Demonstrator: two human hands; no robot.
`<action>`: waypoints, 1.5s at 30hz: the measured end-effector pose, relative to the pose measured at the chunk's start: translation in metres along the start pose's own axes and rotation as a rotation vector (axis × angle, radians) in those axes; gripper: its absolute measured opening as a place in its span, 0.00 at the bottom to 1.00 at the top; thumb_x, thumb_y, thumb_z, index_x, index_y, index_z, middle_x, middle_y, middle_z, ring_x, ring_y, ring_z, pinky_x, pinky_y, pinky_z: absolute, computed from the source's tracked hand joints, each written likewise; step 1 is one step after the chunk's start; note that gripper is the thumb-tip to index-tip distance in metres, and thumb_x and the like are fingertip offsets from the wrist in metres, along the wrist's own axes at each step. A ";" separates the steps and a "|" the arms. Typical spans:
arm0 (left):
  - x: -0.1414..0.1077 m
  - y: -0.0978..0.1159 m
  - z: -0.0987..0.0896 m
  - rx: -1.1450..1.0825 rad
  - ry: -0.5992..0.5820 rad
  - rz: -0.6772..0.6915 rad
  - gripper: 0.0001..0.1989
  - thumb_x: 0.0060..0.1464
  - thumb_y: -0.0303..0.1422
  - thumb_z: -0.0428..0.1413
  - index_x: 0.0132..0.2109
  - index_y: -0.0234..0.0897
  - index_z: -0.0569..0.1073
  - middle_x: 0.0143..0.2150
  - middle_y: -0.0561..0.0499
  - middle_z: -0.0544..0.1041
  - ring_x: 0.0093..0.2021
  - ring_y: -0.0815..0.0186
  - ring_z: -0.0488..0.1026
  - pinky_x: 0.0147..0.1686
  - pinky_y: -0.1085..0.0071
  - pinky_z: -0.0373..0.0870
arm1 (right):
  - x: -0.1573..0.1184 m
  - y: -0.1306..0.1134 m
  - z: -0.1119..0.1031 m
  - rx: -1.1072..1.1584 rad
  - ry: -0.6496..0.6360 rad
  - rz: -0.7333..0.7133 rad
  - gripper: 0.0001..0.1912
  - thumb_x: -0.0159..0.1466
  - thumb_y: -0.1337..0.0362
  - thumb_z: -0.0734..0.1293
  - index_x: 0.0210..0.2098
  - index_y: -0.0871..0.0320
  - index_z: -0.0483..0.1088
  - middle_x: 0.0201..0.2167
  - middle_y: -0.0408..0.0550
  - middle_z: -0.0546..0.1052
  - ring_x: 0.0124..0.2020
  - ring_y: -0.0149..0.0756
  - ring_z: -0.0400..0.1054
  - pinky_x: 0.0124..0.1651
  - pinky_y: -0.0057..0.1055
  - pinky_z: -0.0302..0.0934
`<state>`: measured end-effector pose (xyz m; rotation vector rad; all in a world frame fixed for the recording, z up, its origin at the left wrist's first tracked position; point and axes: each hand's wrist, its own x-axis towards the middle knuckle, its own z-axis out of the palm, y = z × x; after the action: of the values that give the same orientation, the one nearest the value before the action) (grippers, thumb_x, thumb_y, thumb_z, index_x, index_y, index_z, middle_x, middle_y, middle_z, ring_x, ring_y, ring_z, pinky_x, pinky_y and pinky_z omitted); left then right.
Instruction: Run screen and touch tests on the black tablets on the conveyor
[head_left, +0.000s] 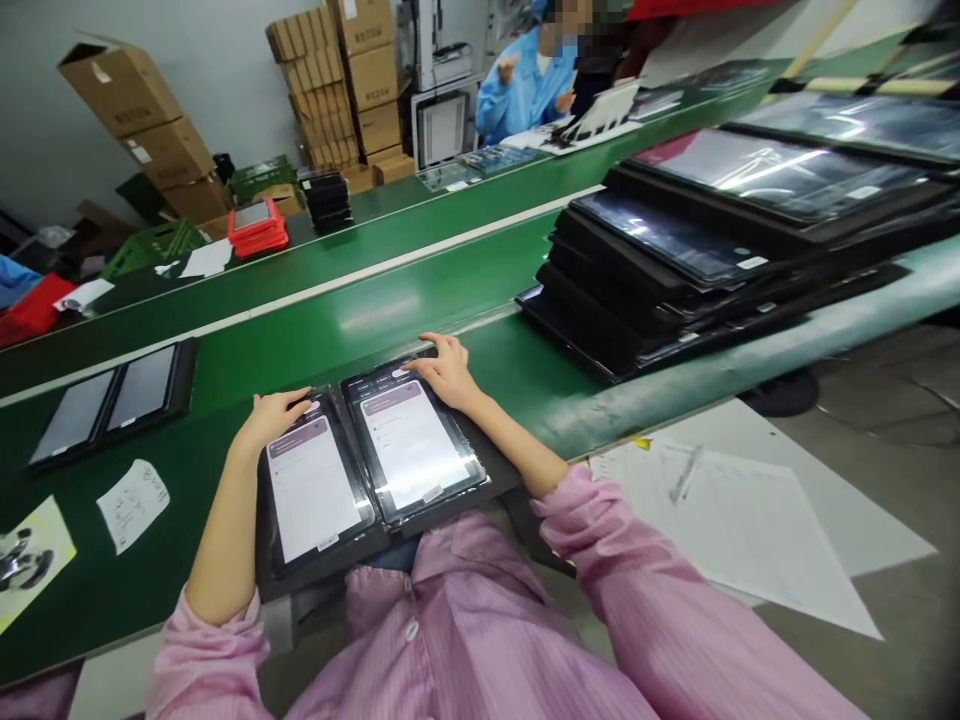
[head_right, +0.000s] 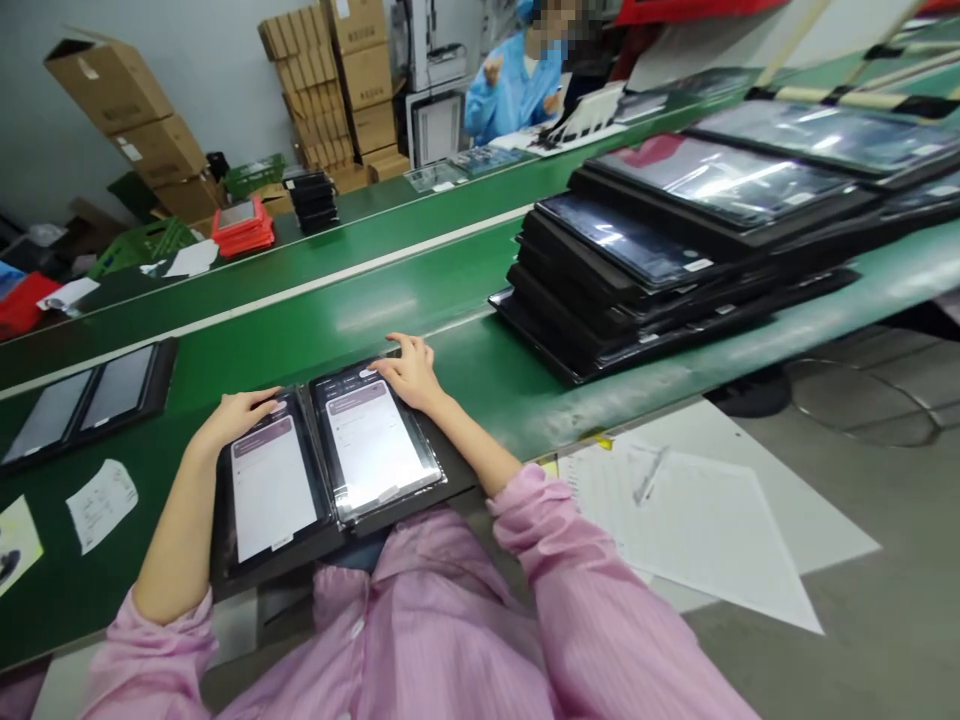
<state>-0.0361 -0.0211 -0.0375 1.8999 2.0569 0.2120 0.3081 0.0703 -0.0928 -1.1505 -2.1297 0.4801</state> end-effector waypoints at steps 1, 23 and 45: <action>-0.005 0.001 0.000 -0.013 -0.007 -0.021 0.27 0.64 0.47 0.45 0.62 0.41 0.74 0.60 0.40 0.76 0.65 0.42 0.67 0.66 0.30 0.35 | -0.003 0.000 -0.003 0.023 0.021 0.008 0.37 0.71 0.39 0.45 0.48 0.45 0.81 0.63 0.52 0.63 0.63 0.53 0.52 0.66 0.56 0.46; -0.025 -0.040 0.029 -0.441 0.342 -0.039 0.46 0.65 0.57 0.23 0.57 0.36 0.77 0.57 0.40 0.79 0.62 0.51 0.70 0.69 0.46 0.51 | 0.009 0.016 0.019 0.088 -0.001 0.054 0.36 0.72 0.43 0.46 0.64 0.56 0.67 0.57 0.61 0.69 0.60 0.52 0.59 0.65 0.54 0.51; -0.095 -0.004 0.030 -0.136 0.420 0.154 0.27 0.68 0.48 0.39 0.55 0.42 0.76 0.57 0.47 0.78 0.59 0.55 0.72 0.68 0.53 0.53 | -0.048 -0.005 -0.014 0.161 0.062 -0.069 0.33 0.71 0.40 0.49 0.57 0.54 0.71 0.54 0.58 0.73 0.58 0.51 0.64 0.63 0.49 0.55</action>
<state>-0.0248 -0.1184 -0.0534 2.0629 2.0748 0.8298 0.3341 0.0278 -0.0977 -0.9866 -2.0304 0.5653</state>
